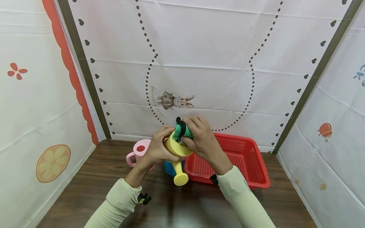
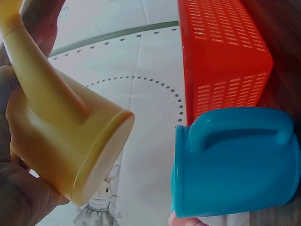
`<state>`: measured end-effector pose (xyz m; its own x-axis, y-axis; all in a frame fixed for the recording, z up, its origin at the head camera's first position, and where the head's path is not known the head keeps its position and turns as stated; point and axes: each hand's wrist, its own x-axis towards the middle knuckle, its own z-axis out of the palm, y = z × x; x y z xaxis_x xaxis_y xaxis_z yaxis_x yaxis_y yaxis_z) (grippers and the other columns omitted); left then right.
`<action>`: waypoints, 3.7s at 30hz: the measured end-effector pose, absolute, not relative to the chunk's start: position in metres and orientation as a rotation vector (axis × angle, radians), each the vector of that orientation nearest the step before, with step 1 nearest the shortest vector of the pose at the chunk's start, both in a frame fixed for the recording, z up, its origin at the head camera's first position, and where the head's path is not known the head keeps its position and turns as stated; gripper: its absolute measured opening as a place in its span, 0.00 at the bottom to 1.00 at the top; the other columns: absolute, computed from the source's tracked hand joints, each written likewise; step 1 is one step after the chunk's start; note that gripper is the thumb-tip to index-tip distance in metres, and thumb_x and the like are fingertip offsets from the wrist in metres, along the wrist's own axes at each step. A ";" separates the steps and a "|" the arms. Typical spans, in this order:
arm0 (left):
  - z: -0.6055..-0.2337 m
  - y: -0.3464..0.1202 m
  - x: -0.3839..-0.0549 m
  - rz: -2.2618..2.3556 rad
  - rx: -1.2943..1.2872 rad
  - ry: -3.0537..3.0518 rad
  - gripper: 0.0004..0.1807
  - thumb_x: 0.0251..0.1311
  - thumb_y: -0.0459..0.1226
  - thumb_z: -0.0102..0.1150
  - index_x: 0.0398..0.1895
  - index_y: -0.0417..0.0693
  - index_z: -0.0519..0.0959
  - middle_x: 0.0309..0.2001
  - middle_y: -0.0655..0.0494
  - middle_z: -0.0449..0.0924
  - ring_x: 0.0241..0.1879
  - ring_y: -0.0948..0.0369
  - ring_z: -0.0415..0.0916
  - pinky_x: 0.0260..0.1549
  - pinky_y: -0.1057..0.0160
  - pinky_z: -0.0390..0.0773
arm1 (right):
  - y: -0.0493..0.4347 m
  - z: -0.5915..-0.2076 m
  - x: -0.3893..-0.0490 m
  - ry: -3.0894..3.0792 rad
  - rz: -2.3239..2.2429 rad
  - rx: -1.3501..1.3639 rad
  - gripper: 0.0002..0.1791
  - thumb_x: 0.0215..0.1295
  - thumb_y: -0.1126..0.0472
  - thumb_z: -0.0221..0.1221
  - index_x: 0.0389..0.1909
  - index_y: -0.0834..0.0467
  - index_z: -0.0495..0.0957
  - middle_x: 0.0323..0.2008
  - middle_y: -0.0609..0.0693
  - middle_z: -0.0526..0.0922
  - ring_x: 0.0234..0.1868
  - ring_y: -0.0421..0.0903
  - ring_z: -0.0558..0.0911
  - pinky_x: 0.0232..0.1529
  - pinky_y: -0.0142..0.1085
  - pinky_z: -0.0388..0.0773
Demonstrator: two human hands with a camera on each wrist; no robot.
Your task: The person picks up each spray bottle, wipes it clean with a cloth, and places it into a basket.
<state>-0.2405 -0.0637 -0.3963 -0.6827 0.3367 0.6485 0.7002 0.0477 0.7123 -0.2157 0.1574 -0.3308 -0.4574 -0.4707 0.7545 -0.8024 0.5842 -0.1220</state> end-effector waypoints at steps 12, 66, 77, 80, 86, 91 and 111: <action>-0.402 -0.062 -0.246 -1.652 -1.003 -2.081 0.50 0.30 0.33 0.95 0.68 0.48 0.87 0.58 0.47 0.82 0.57 0.56 0.76 0.59 0.57 0.83 | 0.148 -0.328 -0.202 -2.072 0.416 1.157 0.30 0.64 0.64 0.76 0.66 0.64 0.81 0.59 0.60 0.88 0.57 0.56 0.83 0.57 0.51 0.87; -0.379 -0.076 -0.246 -1.825 -0.151 -1.734 0.53 0.37 0.40 0.94 0.67 0.41 0.71 0.68 0.44 0.74 0.60 0.55 0.77 0.58 0.57 0.81 | 0.155 -0.351 -0.180 -1.823 0.563 1.010 0.29 0.89 0.43 0.52 0.65 0.65 0.80 0.59 0.63 0.84 0.62 0.61 0.79 0.62 0.47 0.84; -0.377 -0.073 -0.249 -1.922 -0.137 -1.669 0.52 0.36 0.36 0.94 0.66 0.42 0.71 0.66 0.46 0.76 0.56 0.56 0.80 0.53 0.63 0.84 | 0.157 -0.353 -0.174 -1.805 0.474 1.018 0.25 0.87 0.47 0.56 0.65 0.65 0.80 0.60 0.61 0.85 0.63 0.59 0.79 0.62 0.51 0.84; -0.380 -0.069 -0.248 -1.905 -0.150 -1.694 0.51 0.37 0.37 0.93 0.66 0.42 0.72 0.65 0.47 0.75 0.56 0.56 0.79 0.53 0.61 0.83 | 0.153 -0.347 -0.170 -1.800 0.405 1.048 0.25 0.78 0.54 0.67 0.66 0.65 0.79 0.61 0.61 0.85 0.64 0.60 0.80 0.60 0.55 0.87; -0.382 -0.065 -0.243 -1.890 -0.202 -1.731 0.48 0.40 0.36 0.92 0.65 0.42 0.72 0.66 0.45 0.73 0.60 0.55 0.77 0.59 0.57 0.81 | 0.145 -0.334 -0.173 -1.801 0.387 1.092 0.34 0.63 0.60 0.78 0.68 0.65 0.78 0.62 0.61 0.85 0.64 0.61 0.80 0.60 0.54 0.88; -0.380 -0.067 -0.238 -1.884 -0.197 -1.741 0.49 0.40 0.39 0.94 0.66 0.45 0.72 0.67 0.47 0.72 0.62 0.54 0.76 0.61 0.53 0.79 | 0.148 -0.335 -0.179 -1.819 0.530 1.074 0.25 0.85 0.49 0.62 0.67 0.65 0.79 0.61 0.62 0.84 0.64 0.60 0.79 0.58 0.53 0.88; -0.382 -0.069 -0.242 -1.933 -0.153 -1.699 0.52 0.40 0.40 0.94 0.68 0.46 0.70 0.67 0.48 0.74 0.61 0.54 0.77 0.60 0.51 0.81 | 0.164 -0.352 -0.180 -1.879 0.741 0.979 0.31 0.88 0.40 0.53 0.66 0.65 0.80 0.60 0.64 0.82 0.61 0.59 0.78 0.67 0.29 0.75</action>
<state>-0.2424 -0.0692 -0.3822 -0.8388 -0.3286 0.4342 0.4728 -0.0440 0.8801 -0.1802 0.1639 -0.3517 -0.3147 -0.3349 0.8881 -0.8510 0.5140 -0.1077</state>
